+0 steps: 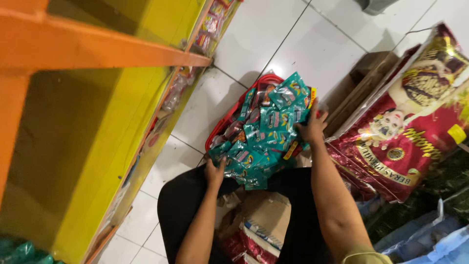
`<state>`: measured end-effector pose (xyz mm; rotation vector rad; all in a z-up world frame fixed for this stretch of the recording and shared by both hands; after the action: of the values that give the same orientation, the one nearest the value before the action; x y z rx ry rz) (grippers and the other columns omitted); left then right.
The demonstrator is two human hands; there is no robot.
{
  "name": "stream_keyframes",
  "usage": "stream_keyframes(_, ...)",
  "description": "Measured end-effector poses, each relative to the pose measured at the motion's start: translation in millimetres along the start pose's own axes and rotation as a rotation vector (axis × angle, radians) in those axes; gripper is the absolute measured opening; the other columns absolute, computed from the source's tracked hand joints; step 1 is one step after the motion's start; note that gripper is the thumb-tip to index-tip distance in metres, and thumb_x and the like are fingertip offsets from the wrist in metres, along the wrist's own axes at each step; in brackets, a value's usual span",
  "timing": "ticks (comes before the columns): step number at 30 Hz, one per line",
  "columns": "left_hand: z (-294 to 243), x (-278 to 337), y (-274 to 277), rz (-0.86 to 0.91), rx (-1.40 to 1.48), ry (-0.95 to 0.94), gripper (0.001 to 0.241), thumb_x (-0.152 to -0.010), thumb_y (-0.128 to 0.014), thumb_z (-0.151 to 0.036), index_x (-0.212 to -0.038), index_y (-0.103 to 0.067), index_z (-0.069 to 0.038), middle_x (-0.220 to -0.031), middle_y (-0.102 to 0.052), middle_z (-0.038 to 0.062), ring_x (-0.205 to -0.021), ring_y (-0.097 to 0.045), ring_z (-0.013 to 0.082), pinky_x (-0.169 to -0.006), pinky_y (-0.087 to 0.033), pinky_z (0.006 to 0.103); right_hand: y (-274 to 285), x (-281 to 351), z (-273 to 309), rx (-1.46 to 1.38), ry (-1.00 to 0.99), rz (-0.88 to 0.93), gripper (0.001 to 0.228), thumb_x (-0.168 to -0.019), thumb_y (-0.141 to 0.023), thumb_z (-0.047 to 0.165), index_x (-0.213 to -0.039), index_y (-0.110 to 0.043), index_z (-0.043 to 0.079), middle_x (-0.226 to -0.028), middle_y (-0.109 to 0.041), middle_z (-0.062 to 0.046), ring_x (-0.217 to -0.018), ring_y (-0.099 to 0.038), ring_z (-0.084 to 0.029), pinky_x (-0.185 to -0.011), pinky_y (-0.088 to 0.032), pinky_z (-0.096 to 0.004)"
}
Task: The person takes sachets from a red basket and places them individually or in small groups onto a low shelf. The person organizes the sachets neatly in rows next to larger product pouches.
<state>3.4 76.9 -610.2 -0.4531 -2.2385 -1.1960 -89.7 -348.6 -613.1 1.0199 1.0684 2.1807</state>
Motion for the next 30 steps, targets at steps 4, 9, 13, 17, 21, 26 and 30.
stream_keyframes(4, -5.8, -5.2, -3.2, -0.14, 0.123, -0.125, 0.049, -0.086, -0.077, -0.038, -0.115, -0.064, -0.001, -0.104, -0.074, 0.024, -0.098, -0.07, 0.0441, -0.084, -0.055, 0.0481, -1.9, -25.5, -8.2, -0.082, 0.023, 0.029, 0.132, -0.06, -0.088, 0.011, -0.168, -0.013, 0.031, -0.144, -0.034, -0.027, -0.126, -0.044, -0.05, -0.105, -0.041, -0.056)
stream_keyframes(9, -52.3, -27.7, 21.5, -0.18, 0.093, -0.145, 0.051, -0.084, -0.079, -0.036, -0.119, -0.064, -0.003, -0.101, -0.074, 0.023, -0.096, -0.069, 0.0438, -0.082, -0.054, 0.0489, 7.3, -67.3, 21.4, -0.089, 0.252, -0.157, 0.09, -0.071, -0.083, 0.007, -0.156, -0.054, 0.021, -0.132, -0.043, -0.023, -0.124, -0.047, -0.044, -0.111, -0.042, -0.052)
stream_keyframes(13, -93.1, -66.3, 41.1, -0.212, 0.165, -0.239, 0.054, -0.086, -0.079, -0.044, -0.12, -0.065, -0.004, -0.101, -0.076, 0.02, -0.095, -0.073, 0.0396, -0.082, -0.055, 0.0476, 14.7, -85.4, 38.9, -0.152, 0.212, -0.223, 0.059, -0.085, -0.086, 0.019, -0.141, -0.065, 0.021, -0.13, -0.046, -0.022, -0.116, -0.049, -0.042, -0.102, -0.043, -0.051)
stream_keyframes(17, -128.6, -117.6, 54.2, -0.281, 0.002, -0.356, 0.069, -0.085, -0.083, -0.045, -0.134, -0.063, -0.001, -0.101, -0.071, 0.028, -0.093, -0.067, 0.0458, -0.083, -0.052, 0.051, 26.2, -85.7, 39.4, -0.154, 0.266, -0.2, 0.054, -0.09, -0.083, 0.023, -0.141, -0.065, 0.022, -0.128, -0.053, -0.018, -0.118, -0.052, -0.04, -0.103, -0.044, -0.051)
stream_keyframes(21, -162.3, -171.9, 50.2, -0.169, 0.072, -0.402, 0.082, -0.083, -0.079, -0.051, -0.147, -0.056, -0.004, -0.11, -0.07, 0.028, -0.105, -0.067, 0.0447, -0.094, -0.052, 0.0483, 36.4, -86.2, 23.4, -0.209, 0.196, -0.136, 0.057, -0.09, -0.079, 0.029, -0.144, -0.059, 0.023, -0.127, -0.05, -0.023, -0.105, -0.061, -0.034, -0.101, -0.049, -0.047)
stream_keyframes(26, -172.6, -198.2, 34.0, -0.304, 0.095, -0.641, 0.084, -0.087, -0.081, -0.044, -0.15, -0.048, 0.001, -0.142, -0.056, 0.029, -0.135, -0.047, 0.0478, -0.114, -0.034, 0.0506, 27.8, -95.6, 4.6, -0.156, 0.065, -0.067, 0.06, -0.089, -0.077, 0.036, -0.145, -0.057, 0.027, -0.124, -0.055, -0.024, -0.102, -0.063, -0.036, -0.096, -0.053, -0.043)
stream_keyframes(30, -173.6, -194.5, 26.3, -0.321, 0.173, -0.744, 0.079, -0.093, -0.075, -0.035, -0.156, -0.04, -0.003, -0.155, -0.049, 0.022, -0.145, -0.046, 0.0388, -0.121, -0.029, 0.0521, 13.4, -106.8, -9.2, -0.058, 0.058, -0.061, 0.07, -0.091, -0.076, 0.04, -0.154, -0.048, 0.027, -0.133, -0.054, -0.03, -0.114, -0.062, -0.044, -0.101, -0.051, -0.047)
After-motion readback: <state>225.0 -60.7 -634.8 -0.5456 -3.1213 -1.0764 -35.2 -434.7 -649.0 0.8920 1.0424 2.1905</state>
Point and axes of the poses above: each hand's wrist, its own x-axis away from the middle knuckle, its own y-axis out of the back of the hand, z = x × y, the point moved 2 cm from there along -x, towards the middle knuckle
